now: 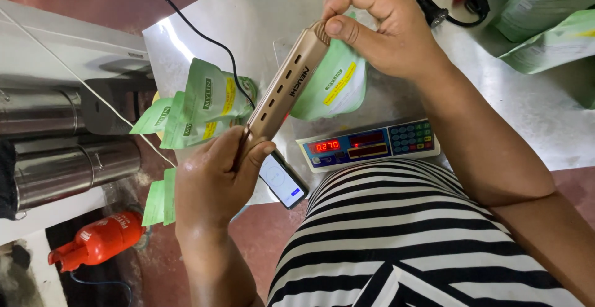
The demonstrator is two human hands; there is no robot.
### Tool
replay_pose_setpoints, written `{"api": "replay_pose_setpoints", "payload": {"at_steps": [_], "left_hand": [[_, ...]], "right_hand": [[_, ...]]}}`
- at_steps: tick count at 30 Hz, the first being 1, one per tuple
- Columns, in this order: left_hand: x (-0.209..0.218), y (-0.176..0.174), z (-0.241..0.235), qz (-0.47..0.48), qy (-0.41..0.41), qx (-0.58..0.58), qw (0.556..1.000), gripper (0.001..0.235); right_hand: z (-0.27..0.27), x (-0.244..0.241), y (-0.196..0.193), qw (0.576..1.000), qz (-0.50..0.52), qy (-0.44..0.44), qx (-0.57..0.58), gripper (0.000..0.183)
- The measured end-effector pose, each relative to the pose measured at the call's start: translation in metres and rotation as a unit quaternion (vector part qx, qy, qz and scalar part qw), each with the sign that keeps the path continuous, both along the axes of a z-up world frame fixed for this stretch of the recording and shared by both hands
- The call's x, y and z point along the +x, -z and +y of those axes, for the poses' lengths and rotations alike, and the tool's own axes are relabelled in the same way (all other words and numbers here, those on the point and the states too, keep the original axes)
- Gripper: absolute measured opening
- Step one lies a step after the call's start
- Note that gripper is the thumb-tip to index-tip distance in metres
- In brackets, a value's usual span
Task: The person weighs small green bags on a digital scale and then uses a handheld heating tool to seal the top of each bag.
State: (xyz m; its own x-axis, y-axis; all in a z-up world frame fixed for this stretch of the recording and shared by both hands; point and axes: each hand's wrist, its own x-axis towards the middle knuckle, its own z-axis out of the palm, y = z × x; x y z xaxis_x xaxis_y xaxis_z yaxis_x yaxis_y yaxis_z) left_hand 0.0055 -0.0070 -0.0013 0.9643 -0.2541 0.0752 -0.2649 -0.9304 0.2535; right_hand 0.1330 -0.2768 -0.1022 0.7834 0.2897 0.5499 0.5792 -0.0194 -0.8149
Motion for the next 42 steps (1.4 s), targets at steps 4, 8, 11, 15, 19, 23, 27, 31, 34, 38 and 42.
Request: {"api": "replay_pose_setpoints", "payload": {"at_steps": [4,8,11,15,19,23,27,31,34,38,42], "left_hand": [[0.000,-0.002,-0.002,-0.013,-0.002,-0.001,1.000,0.044],[-0.001,-0.001,-0.005,-0.021,-0.010,0.003,1.000,0.044],[-0.003,0.001,-0.006,-0.037,-0.018,0.012,0.999,0.050],[-0.005,0.006,-0.003,-0.027,-0.041,0.006,0.999,0.037],[-0.006,0.002,-0.010,-0.029,-0.035,-0.002,0.999,0.042],[-0.005,0.008,-0.011,-0.065,-0.044,-0.054,0.995,0.034],[-0.006,0.017,-0.008,-0.094,-0.048,-0.091,0.990,0.031],[-0.004,0.019,-0.006,-0.037,-0.041,-0.110,0.992,0.043],[0.000,0.022,0.003,0.010,-0.051,-0.129,0.990,0.041],[0.003,0.027,0.007,0.027,-0.057,-0.144,0.988,0.042],[-0.003,0.037,0.013,0.040,-0.083,-0.186,0.978,0.036]], "right_hand": [[0.000,0.004,0.006,1.000,-0.017,-0.001,-0.005,0.020],[0.000,0.006,0.005,0.998,-0.053,0.004,-0.028,0.023],[0.001,0.003,-0.003,0.997,-0.062,0.000,-0.038,0.030],[0.003,-0.002,-0.010,0.997,-0.065,0.011,-0.042,0.035],[0.004,-0.003,-0.015,0.993,-0.096,0.026,-0.057,0.043],[0.003,0.003,-0.007,0.993,-0.098,0.007,-0.072,0.040],[0.000,0.011,0.006,0.995,-0.092,-0.013,-0.021,0.033],[-0.004,0.009,0.008,0.999,-0.038,-0.023,-0.018,0.023],[-0.004,0.008,0.005,0.999,-0.031,-0.032,-0.020,0.021],[-0.001,0.006,0.013,0.999,0.024,-0.036,0.010,0.017],[0.010,-0.002,0.029,0.983,0.107,-0.063,0.132,0.035]]}}
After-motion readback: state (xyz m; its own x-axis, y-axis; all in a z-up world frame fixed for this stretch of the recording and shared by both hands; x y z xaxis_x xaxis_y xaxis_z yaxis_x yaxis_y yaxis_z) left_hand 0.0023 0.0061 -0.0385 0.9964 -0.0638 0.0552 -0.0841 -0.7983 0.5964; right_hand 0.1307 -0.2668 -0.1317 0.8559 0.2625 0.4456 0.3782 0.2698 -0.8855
